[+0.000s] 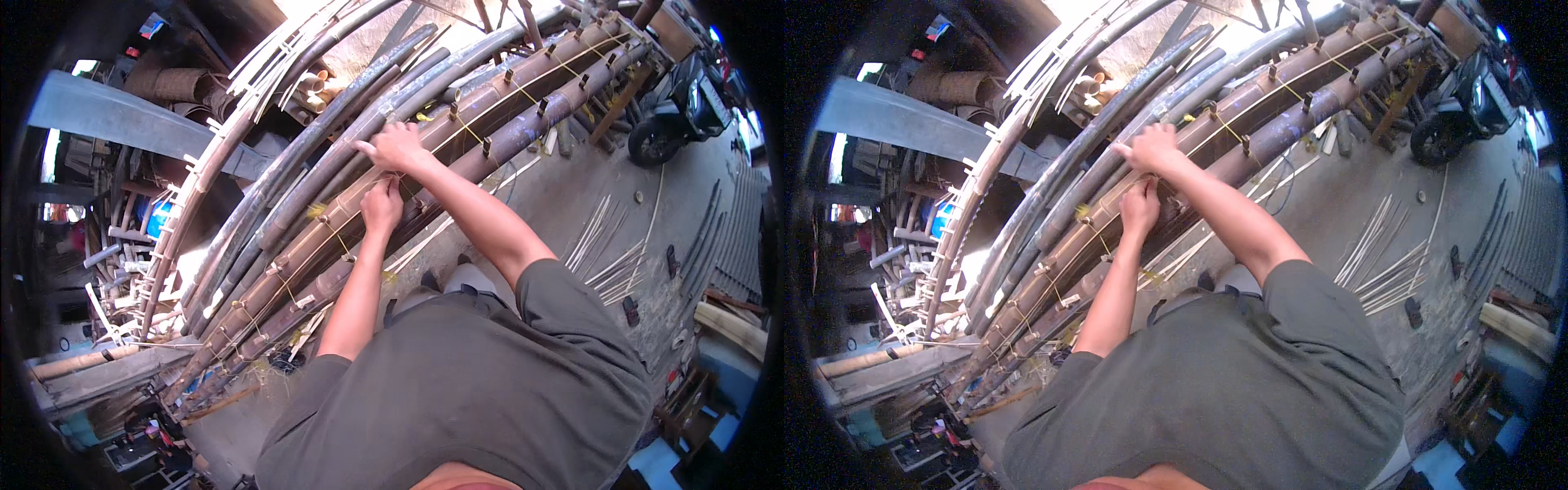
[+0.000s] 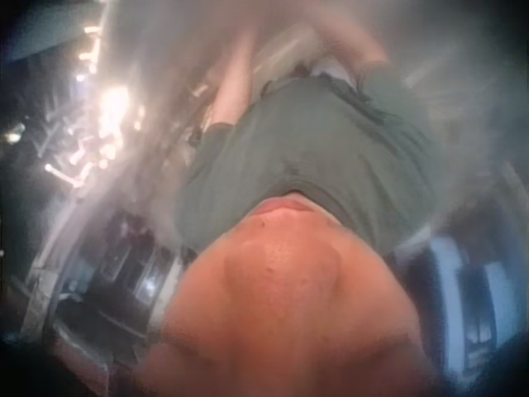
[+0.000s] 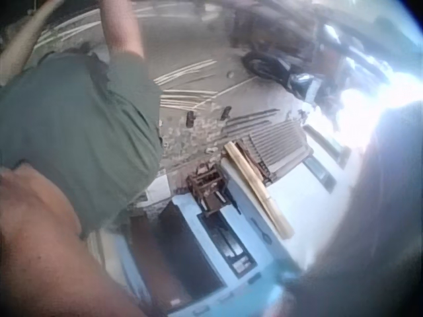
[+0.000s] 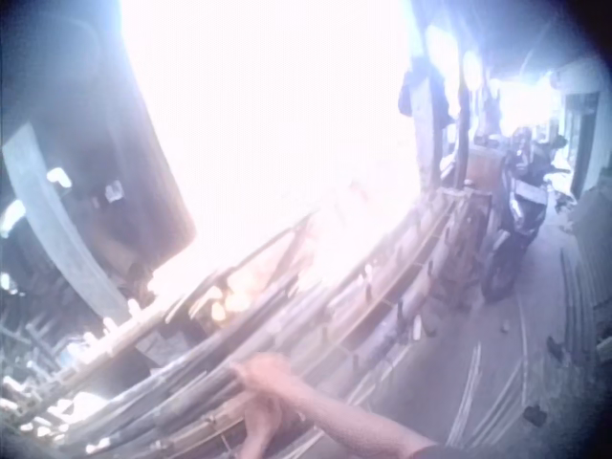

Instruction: The person ties yellow string around a bundle of bamboo poles arranged horizontally. They repeatedly wrap and knot the string at multiple points along the poles to secure them together.

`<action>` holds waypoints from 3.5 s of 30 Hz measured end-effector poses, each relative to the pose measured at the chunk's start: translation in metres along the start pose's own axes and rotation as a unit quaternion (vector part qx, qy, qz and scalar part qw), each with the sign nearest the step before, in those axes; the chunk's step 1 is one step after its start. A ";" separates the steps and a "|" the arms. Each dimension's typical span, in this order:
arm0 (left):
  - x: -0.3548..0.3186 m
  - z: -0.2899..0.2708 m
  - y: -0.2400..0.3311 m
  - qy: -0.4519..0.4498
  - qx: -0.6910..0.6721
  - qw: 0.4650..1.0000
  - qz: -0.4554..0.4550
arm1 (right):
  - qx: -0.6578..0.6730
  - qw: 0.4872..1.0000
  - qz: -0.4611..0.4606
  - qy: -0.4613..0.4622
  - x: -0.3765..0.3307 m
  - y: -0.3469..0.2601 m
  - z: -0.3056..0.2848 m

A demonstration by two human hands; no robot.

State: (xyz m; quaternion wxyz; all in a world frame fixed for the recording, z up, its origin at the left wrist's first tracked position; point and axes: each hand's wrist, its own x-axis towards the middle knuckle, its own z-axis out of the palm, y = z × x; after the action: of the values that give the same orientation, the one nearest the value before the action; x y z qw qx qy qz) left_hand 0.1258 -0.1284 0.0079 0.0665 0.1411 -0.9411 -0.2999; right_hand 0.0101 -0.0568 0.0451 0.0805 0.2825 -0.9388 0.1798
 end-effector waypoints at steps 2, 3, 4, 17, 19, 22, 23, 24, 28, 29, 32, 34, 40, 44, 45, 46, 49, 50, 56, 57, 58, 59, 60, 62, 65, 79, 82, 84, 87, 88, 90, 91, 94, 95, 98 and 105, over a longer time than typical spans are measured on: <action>-0.004 0.000 -0.002 0.016 -0.013 1.000 0.019 | 0.227 0.926 0.005 -0.301 0.022 0.024 0.020; 0.005 -0.001 -0.006 0.034 -0.010 0.999 0.029 | 0.546 0.794 0.009 -0.266 0.022 0.016 0.018; 0.008 0.002 -0.013 0.050 -0.006 0.998 0.028 | 0.676 0.694 0.024 -0.249 0.020 -0.001 -0.014; 0.070 -0.023 0.030 0.019 -0.353 0.935 0.039 | 0.365 0.902 -0.032 -0.230 -0.183 0.007 0.007; 0.116 -0.026 0.026 0.037 -0.342 0.938 0.030 | 0.259 0.944 -0.095 -0.184 -0.197 0.012 0.019; 0.140 0.023 -0.072 0.081 -0.022 0.992 0.095 | 0.226 0.955 -0.141 -0.128 -0.202 0.000 0.017; 0.142 0.021 -0.064 0.064 -0.011 0.996 0.066 | 0.212 0.956 -0.112 -0.167 -0.200 -0.001 0.016; 0.144 0.012 -0.050 0.053 0.001 0.998 0.036 | 0.197 0.955 -0.089 -0.203 -0.195 -0.006 0.012; 0.108 -0.057 -0.048 -0.010 -0.062 0.997 0.041 | 0.280 0.949 -0.104 -0.102 -0.211 -0.058 0.017; 0.094 -0.072 -0.067 0.063 -0.023 0.995 0.078 | 0.356 0.918 -0.103 -0.140 -0.215 -0.074 0.029; 0.020 -0.126 -0.101 0.043 0.006 0.999 0.012 | 0.676 0.685 0.115 -0.246 -0.232 -0.116 0.051; -0.015 -0.129 -0.191 -0.050 0.031 0.998 0.028 | 0.842 0.311 0.375 -0.231 -0.222 -0.151 0.034; -0.065 -0.065 -0.212 0.133 -0.137 0.968 0.160 | 0.630 0.753 0.054 0.183 -0.130 -0.240 0.036; -0.054 -0.082 -0.170 0.055 -0.080 0.987 0.127 | 0.132 0.976 -0.157 -0.071 -0.046 -0.218 0.015; -0.055 -0.090 -0.171 0.029 -0.023 0.995 0.097 | 0.088 0.990 -0.108 -0.029 -0.033 -0.203 0.010; -0.055 -0.105 -0.137 -0.068 -0.070 0.995 0.024 | -0.010 0.994 -0.056 0.090 -0.025 -0.166 0.051; -0.059 -0.097 -0.163 0.002 -0.042 0.996 0.077 | 0.473 0.841 -0.012 -0.262 -0.010 -0.160 0.056; -0.054 -0.088 -0.182 0.058 -0.007 0.991 0.118 | 0.694 0.680 -0.020 -0.236 -0.011 -0.172 0.046; -0.060 -0.102 -0.147 0.017 -0.021 1.000 -0.004 | 0.341 0.868 -0.198 -0.302 -0.197 -0.145 0.034; -0.061 -0.102 -0.146 0.015 -0.029 0.999 0.002 | 0.215 0.912 -0.169 -0.306 -0.207 -0.145 0.033; -0.061 -0.103 -0.145 0.012 -0.037 0.999 0.008 | 0.279 0.896 -0.135 -0.318 -0.205 -0.146 0.037; -0.056 -0.104 -0.145 0.024 -0.098 0.995 0.024 | 0.341 0.876 -0.099 -0.327 -0.202 -0.153 0.044; -0.050 -0.109 -0.130 0.057 -0.201 0.977 0.041 | 0.404 0.850 -0.061 -0.334 -0.199 -0.161 0.045; -0.021 -0.139 -0.093 0.071 -0.227 0.970 0.052 | 0.403 0.866 -0.054 -0.292 -0.202 -0.162 0.048; 0.045 -0.136 -0.100 0.082 -0.125 0.988 0.034 | 0.243 0.940 -0.106 -0.214 -0.222 -0.148 0.074; -0.072 -0.232 -0.281 -0.139 0.068 0.988 -0.011 | 0.719 0.519 0.230 -0.402 -0.255 -0.301 0.080; -0.129 -0.207 -0.293 -0.176 0.028 0.984 -0.014 | 0.882 0.229 0.411 -0.031 -0.250 -0.328 0.098; -0.140 -0.205 -0.283 -0.112 0.002 0.993 0.041 | 0.833 0.400 0.317 0.214 -0.217 -0.355 0.092; -0.146 -0.172 -0.340 -0.021 -0.074 0.989 0.124 | 0.607 0.786 0.043 0.105 -0.164 -0.414 0.030; -0.145 -0.168 -0.346 0.012 -0.090 0.985 0.148 | 0.662 0.748 -0.047 0.011 -0.138 -0.431 0.031; -0.137 -0.173 -0.333 -0.025 -0.236 0.945 0.227 | 0.283 0.922 -0.164 -0.207 -0.094 -0.404 0.051; -0.124 -0.176 -0.345 0.048 -0.090 0.967 0.235 | 0.061 0.961 -0.155 -0.219 -0.076 -0.412 0.039; -0.126 -0.203 -0.298 -0.163 -0.096 0.982 -0.020 | -0.070 0.974 -0.117 -0.182 -0.045 -0.347 0.109; -0.127 -0.205 -0.300 -0.126 -0.076 0.989 0.007 | 0.072 0.955 -0.160 -0.240 -0.031 -0.345 0.107; -0.139 -0.207 -0.305 -0.064 -0.073 0.995 0.037 | 0.638 0.695 -0.022 -0.331 -0.040 -0.358 0.056; -0.141 -0.204 -0.296 -0.010 -0.059 0.998 0.016 | 0.281 0.894 -0.203 -0.283 -0.236 -0.325 0.097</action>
State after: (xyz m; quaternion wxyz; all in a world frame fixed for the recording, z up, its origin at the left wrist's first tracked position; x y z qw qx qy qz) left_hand 0.3691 -0.4274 -0.0047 0.0705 0.1187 -0.9246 -0.3551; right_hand 0.3822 -0.2284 -0.0092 -0.2371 0.5165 -0.7545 0.3282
